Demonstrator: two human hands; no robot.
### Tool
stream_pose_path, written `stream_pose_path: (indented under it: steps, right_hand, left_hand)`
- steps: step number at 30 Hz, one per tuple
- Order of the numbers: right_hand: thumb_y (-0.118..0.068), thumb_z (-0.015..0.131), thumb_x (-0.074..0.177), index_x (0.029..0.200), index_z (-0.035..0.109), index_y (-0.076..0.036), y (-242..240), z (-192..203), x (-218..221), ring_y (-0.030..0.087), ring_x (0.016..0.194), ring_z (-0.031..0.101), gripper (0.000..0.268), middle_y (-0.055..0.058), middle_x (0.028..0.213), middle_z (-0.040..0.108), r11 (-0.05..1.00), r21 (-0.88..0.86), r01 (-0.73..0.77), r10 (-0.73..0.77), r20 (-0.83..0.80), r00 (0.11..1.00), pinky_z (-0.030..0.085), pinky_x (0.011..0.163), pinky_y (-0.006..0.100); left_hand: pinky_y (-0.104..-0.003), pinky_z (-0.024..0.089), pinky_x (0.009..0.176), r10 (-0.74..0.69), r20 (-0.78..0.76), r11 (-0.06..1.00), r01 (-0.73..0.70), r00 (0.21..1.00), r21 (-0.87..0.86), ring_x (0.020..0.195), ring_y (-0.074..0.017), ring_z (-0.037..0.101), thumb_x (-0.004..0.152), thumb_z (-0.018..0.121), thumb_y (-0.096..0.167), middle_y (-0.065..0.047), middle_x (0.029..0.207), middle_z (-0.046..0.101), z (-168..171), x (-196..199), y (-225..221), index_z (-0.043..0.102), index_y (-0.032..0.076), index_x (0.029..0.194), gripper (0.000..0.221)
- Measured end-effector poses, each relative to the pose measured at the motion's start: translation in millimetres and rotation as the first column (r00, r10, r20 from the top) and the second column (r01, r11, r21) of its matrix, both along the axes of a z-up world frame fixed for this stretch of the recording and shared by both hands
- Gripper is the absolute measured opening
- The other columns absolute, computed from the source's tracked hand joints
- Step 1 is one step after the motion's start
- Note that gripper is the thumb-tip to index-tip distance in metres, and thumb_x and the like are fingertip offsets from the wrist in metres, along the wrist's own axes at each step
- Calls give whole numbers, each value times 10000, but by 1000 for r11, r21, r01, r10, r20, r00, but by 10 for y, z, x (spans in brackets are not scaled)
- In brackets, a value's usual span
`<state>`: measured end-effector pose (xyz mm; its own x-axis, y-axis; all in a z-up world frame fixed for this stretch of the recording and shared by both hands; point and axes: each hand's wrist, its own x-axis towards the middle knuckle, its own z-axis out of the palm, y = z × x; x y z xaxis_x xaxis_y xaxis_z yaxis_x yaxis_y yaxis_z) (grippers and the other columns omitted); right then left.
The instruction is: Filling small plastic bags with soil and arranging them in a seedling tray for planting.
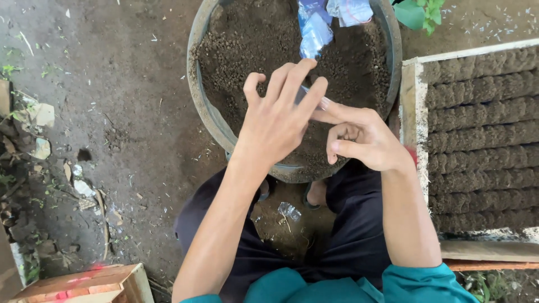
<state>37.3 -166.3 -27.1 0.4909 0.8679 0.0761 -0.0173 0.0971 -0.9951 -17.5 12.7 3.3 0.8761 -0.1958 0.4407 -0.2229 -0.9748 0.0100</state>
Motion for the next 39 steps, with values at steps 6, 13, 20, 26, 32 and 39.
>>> stream_pose_path:
  steps: [6, 13, 20, 26, 32, 39]
  right_hand:
    - [-194, 535, 776, 1275, 332, -16, 203, 215, -56, 187, 554, 647, 567, 125, 1293, 430, 977, -205, -52, 33, -93, 995, 461, 442, 200]
    - [-72, 535, 775, 1310, 290, -21, 235, 21, -4, 236, 648, 677, 591, 190, 1205, 495, 987, 113, -115, 134, -181, 974, 539, 439, 233]
    - [-329, 508, 820, 1024, 556, 4, 758, -243, 715, 222, 670, 639, 394, 159, 894, 619, 845, -104, 524, -533, -76, 843, 491, 479, 261]
    - [-287, 452, 861, 1130, 518, 48, 1818, -941, 1161, 344, 1089, 472, 435, 242, 1129, 508, 603, -290, 743, -414, 683, 602, 325, 948, 406]
    - [-243, 342, 902, 1018, 504, 24, 2395, -1268, 968, 325, 868, 509, 333, 168, 943, 480, 512, -216, 831, -460, 748, 478, 392, 804, 386]
    - [-293, 309, 933, 756, 438, -24, 2392, -1319, 1023, 394, 642, 550, 347, 157, 709, 476, 542, -176, 822, -352, 840, 412, 456, 498, 453]
  left_hand:
    - [-361, 296, 813, 4, 127, 998, -11, 992, 55, 988, -145, 498, 791, 644, 117, -16, 1116, 481, -103, -23, 19, 497, 179, 920, 205]
    - [-389, 299, 748, 87, 273, 995, -68, 958, -78, 892, -187, 496, 823, 498, 72, -83, 1019, 477, -193, -12, 102, 496, 126, 888, 85]
    - [-310, 439, 586, 76, 7, 389, -23, 997, -921, 766, -231, 519, 840, 530, 197, -106, 969, 374, -80, -49, 125, 402, 62, 803, 189]
    - [-222, 442, 499, 60, -173, 2, -173, 983, -985, 663, -158, 535, 719, 665, 295, -68, 828, 401, -143, 17, 134, 409, 96, 791, 332]
    - [-258, 401, 495, 23, -241, -47, -239, 970, -970, 673, -124, 445, 737, 640, 343, -57, 824, 353, -90, 60, 223, 398, 94, 831, 360]
    - [-320, 375, 595, -40, -236, -54, -237, 971, -970, 771, -185, 418, 779, 585, 319, -92, 857, 357, -70, 43, 256, 367, 97, 896, 332]
